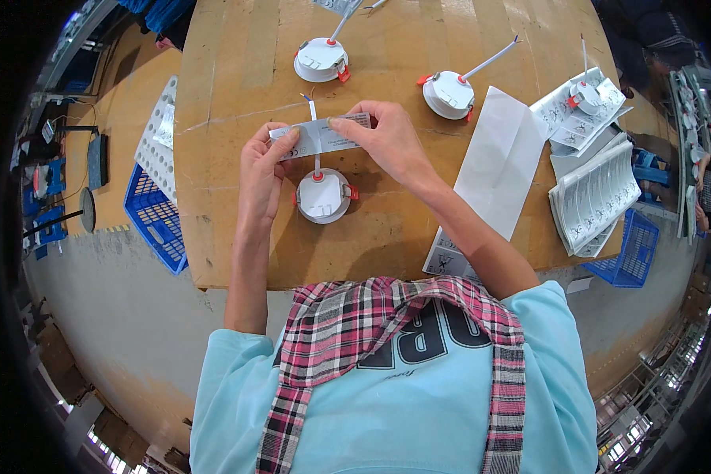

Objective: The recorder is assembling circular LED light fixtures by applying labels and connecting components on a factory assembly line.

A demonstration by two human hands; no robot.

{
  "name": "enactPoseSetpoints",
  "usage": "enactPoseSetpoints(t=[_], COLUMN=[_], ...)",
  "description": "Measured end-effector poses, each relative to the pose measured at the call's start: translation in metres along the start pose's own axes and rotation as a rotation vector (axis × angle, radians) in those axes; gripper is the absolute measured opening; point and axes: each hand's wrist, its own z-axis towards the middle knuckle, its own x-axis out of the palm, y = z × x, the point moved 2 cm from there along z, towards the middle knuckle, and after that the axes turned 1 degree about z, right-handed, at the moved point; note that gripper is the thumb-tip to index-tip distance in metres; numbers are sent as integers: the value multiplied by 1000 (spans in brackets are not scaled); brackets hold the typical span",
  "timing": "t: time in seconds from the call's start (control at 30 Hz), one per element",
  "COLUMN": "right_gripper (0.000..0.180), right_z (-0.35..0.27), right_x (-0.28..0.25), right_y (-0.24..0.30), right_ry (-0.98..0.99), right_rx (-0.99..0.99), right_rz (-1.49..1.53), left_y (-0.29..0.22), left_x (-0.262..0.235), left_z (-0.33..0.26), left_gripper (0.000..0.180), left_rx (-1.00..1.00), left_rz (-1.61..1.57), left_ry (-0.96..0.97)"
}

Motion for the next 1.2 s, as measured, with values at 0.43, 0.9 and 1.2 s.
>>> enactPoseSetpoints(t=[0.43, 0.9, 1.2], right_gripper=[32, 27, 22], right_z=[2, -5, -34], right_x=[3, 3, -4], right_y=[-7, 8, 73], right_ry=[-22, -16, -33], right_rx=[-21, 12, -90], right_rz=[-11, 55, 34], left_y=[-1, 6, 8], left_x=[0, 13, 16], left_z=[-1, -12, -23], left_gripper=[10, 65, 84], left_rx=[4, 51, 120], left_rz=[-100, 94, 244], left_ry=[33, 61, 15])
